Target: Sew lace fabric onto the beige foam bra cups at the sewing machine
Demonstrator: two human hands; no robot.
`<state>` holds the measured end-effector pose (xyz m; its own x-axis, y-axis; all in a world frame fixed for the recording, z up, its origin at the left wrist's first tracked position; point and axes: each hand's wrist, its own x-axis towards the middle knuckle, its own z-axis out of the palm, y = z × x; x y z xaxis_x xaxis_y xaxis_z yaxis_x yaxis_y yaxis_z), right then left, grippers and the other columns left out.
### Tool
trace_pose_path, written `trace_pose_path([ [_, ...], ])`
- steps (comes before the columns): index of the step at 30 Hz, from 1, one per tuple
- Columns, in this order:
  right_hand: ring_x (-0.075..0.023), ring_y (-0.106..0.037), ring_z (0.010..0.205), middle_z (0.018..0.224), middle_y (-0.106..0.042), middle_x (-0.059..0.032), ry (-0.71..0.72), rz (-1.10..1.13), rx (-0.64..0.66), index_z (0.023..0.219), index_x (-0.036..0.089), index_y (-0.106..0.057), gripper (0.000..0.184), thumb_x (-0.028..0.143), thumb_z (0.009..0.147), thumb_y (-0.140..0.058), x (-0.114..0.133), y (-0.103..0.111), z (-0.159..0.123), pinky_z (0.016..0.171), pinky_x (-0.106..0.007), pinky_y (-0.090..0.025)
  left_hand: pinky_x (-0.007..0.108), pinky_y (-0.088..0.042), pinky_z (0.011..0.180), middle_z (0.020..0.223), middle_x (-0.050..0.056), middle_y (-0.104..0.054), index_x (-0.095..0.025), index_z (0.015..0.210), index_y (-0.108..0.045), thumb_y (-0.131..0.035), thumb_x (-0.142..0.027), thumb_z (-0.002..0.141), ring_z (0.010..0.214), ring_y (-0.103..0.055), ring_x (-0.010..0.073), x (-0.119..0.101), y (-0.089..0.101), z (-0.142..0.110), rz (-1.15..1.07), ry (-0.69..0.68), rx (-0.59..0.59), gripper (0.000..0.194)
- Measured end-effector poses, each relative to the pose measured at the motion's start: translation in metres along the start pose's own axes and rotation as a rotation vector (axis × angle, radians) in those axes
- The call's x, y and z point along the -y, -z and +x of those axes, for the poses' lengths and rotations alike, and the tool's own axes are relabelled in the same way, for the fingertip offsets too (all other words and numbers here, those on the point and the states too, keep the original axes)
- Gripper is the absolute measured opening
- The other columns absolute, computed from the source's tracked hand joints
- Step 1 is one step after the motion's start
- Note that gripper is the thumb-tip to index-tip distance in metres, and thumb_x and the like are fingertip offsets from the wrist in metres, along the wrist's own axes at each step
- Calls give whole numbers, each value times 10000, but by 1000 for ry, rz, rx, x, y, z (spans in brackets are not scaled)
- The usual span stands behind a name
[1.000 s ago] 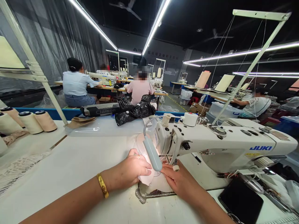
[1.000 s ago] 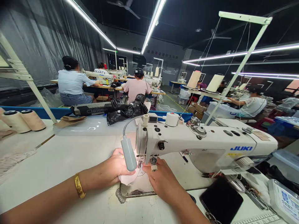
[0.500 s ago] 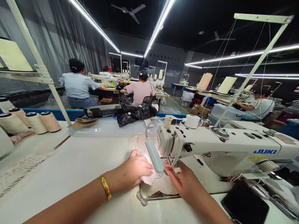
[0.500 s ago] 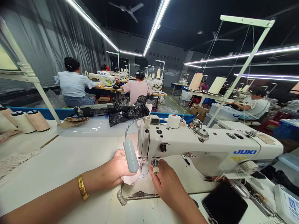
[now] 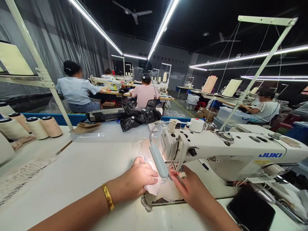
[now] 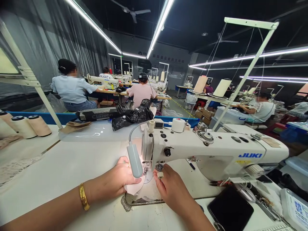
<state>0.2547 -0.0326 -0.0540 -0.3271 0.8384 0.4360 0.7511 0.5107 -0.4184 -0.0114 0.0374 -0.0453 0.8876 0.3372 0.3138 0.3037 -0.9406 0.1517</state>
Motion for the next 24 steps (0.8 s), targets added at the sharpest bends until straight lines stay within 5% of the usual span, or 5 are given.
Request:
trace_pose_path([
  [19,-276,-727,1003,1086,-749,-112,84,-79,-35,1131,203,-677,278,214,1077,-404,5,3,1,843,-410,-609,445,-271,924,1154,-14,-764,-269,1075,-664,-624,-122,900,989,-646,236,-2,-4,-7,7,28,-55,232],
  [24,-258,-703,951,1016,-736,-69,101,-72,42,1155,225,-641,240,213,1083,-413,6,4,-2,802,-375,-573,451,-300,910,1098,1,-746,-243,1061,-643,-621,-186,953,995,-655,250,-9,-1,-7,75,6,-51,124],
])
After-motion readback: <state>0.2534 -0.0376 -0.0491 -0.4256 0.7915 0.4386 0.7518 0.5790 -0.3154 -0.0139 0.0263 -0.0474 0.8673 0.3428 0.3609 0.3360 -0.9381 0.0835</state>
